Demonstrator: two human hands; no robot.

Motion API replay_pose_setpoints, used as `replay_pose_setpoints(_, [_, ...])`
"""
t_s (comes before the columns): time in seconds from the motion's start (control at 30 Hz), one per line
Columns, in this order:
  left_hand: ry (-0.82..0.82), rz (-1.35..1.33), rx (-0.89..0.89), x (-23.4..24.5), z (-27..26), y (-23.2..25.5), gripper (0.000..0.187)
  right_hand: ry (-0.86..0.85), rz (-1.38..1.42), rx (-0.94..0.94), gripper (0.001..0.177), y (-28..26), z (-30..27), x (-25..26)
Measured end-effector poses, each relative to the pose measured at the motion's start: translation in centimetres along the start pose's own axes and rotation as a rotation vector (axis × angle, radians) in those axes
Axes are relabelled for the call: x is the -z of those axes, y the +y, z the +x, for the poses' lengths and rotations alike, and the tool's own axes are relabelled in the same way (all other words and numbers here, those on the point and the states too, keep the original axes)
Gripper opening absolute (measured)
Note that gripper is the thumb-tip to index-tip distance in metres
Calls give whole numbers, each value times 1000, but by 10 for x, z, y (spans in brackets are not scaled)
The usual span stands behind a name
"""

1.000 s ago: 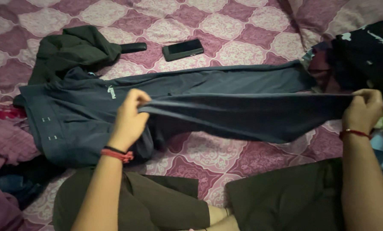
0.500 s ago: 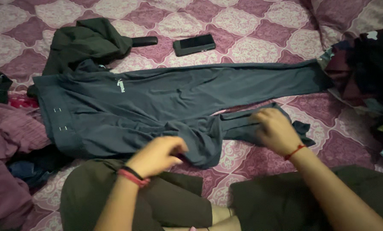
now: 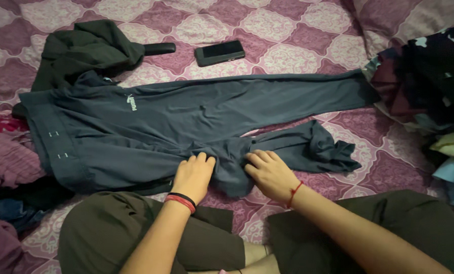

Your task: The person folds a black and white patterned top and a pair of dark gray pants on a bed. They smooth and align each garment, fold them into compact rectangles, and place them on a growing stack of folded clothes.

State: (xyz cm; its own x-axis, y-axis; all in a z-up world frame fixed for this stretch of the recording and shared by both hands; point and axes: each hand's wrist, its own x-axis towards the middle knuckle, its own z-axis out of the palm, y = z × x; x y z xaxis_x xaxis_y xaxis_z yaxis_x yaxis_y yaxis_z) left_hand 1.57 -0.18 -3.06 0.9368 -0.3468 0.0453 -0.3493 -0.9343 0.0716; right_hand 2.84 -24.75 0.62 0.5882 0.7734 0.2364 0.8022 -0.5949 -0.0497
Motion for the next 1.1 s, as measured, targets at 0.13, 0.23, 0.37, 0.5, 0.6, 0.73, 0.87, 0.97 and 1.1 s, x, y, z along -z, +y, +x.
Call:
replay_pose_setpoints(0.13, [2,-104,-34,21,-3,-14,27,-59,31,-17,30,3,-4,0])
replay_pose_setpoints(0.23, [-8,-238,67,50,-13,-47,14,-173,89,-44,21,1,-5,7])
replay_pose_setpoints(0.37, [18,-75,344,86,-38,-91,26,-306,451,-77,29,-14,-10,17])
replay_pose_setpoints(0.5, [-122,138,544,90,-40,-90,16,-323,614,-76,41,-14,-13,25])
replay_pose_setpoints(0.6, [97,81,295,79,-25,-59,25,-194,472,-142,39,20,-13,31])
replay_pose_setpoints(0.73, [212,-199,-33,49,6,7,20,-226,179,-658,30,99,-37,50])
replay_pose_setpoints(0.87, [149,-349,-165,18,20,64,24,-209,120,-1037,55,140,-70,38])
replay_pose_setpoints(0.97, [115,-408,-193,9,22,68,21,-351,92,-978,72,150,-84,12])
replay_pose_setpoints(1.1, [96,-760,-30,10,19,51,15,-266,66,-1050,41,172,-96,11])
